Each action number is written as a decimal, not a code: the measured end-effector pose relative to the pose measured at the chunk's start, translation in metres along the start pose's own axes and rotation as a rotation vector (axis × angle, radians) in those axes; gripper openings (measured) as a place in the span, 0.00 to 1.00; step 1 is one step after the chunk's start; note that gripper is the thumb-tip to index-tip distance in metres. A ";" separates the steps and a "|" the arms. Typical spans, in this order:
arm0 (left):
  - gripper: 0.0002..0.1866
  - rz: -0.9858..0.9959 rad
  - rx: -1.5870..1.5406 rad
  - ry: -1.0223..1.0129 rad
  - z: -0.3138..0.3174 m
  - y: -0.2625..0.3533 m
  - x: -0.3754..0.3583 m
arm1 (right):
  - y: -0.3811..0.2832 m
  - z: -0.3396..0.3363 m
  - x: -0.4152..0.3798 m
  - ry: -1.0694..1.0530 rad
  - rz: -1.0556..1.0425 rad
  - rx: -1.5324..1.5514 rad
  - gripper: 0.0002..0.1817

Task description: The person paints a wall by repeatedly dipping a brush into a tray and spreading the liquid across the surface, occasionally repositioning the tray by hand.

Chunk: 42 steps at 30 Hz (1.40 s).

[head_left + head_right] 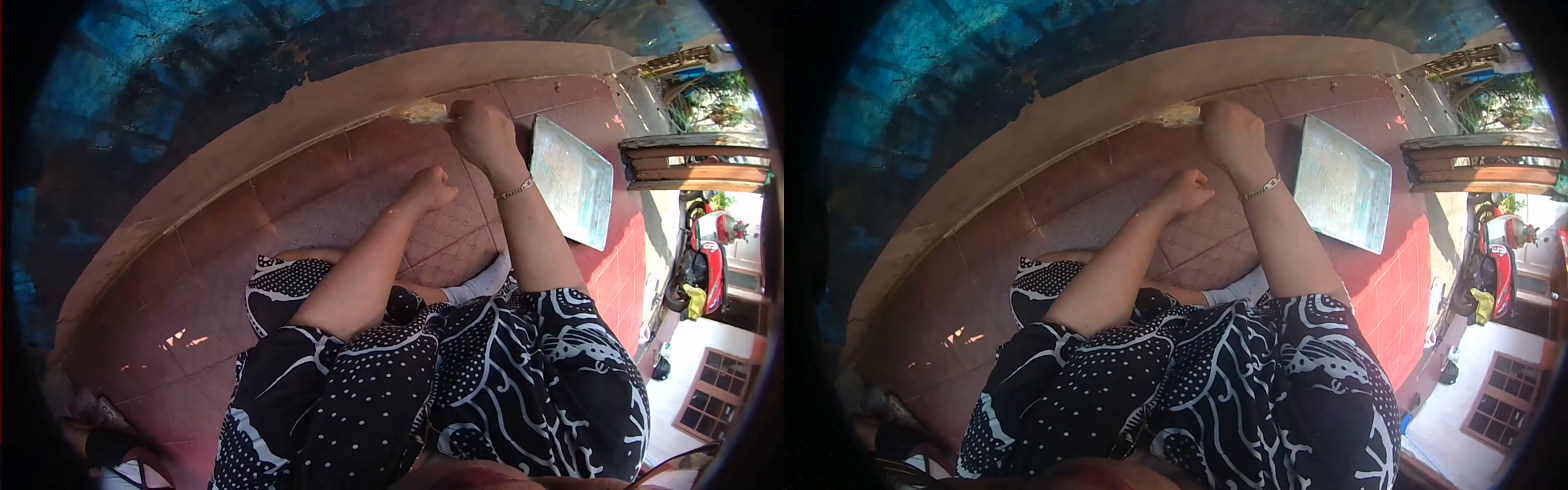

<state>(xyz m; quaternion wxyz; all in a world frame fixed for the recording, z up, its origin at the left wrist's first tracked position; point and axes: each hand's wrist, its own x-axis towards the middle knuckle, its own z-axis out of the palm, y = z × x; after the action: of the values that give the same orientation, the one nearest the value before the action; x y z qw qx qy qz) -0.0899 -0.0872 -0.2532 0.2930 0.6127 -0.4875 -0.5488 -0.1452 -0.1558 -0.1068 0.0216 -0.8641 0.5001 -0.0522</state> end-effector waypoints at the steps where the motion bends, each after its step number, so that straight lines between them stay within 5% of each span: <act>1: 0.25 -0.016 -0.021 -0.027 0.003 -0.001 0.000 | 0.004 0.001 0.001 -0.004 0.002 0.000 0.10; 10: 0.24 0.029 0.073 -0.056 -0.009 0.016 -0.011 | -0.006 0.038 0.035 -0.024 0.072 -0.280 0.09; 13: 0.23 0.144 0.072 -0.076 -0.007 0.015 -0.006 | -0.040 0.043 0.025 -0.042 -0.134 -0.170 0.09; 19: 0.27 0.340 -0.097 -0.127 0.021 -0.080 0.032 | -0.119 0.033 -0.003 -0.274 -0.274 0.115 0.08; 20: 0.26 0.028 -0.012 -0.195 -0.004 -0.019 0.005 | -0.128 0.031 -0.007 -0.301 -0.306 0.158 0.08; 23: 0.25 -0.034 -0.034 -0.165 -0.007 -0.012 0.000 | -0.137 0.032 -0.006 -0.368 -0.392 0.191 0.09; 29: 0.23 0.435 0.201 0.057 -0.008 -0.005 -0.017 | -0.062 0.045 0.027 -0.322 -0.211 0.078 0.11; 30: 0.21 0.039 0.065 -0.133 -0.004 -0.010 -0.006 | -0.041 0.041 0.034 -0.334 -0.141 0.051 0.11; 33: 0.23 -0.109 -0.007 -0.090 0.000 -0.007 -0.011 | 0.033 0.032 0.045 -0.243 0.018 0.000 0.11; 42: 0.22 -0.162 -0.022 -0.101 -0.002 -0.014 -0.020 | 0.259 0.043 0.099 -0.109 0.350 -0.153 0.14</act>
<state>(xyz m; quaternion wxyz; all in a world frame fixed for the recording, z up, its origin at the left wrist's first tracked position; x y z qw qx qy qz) -0.0828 -0.0644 -0.2576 0.2295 0.6184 -0.4444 -0.6061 -0.3151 -0.3716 -0.1656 -0.0083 -0.7648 0.6432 0.0372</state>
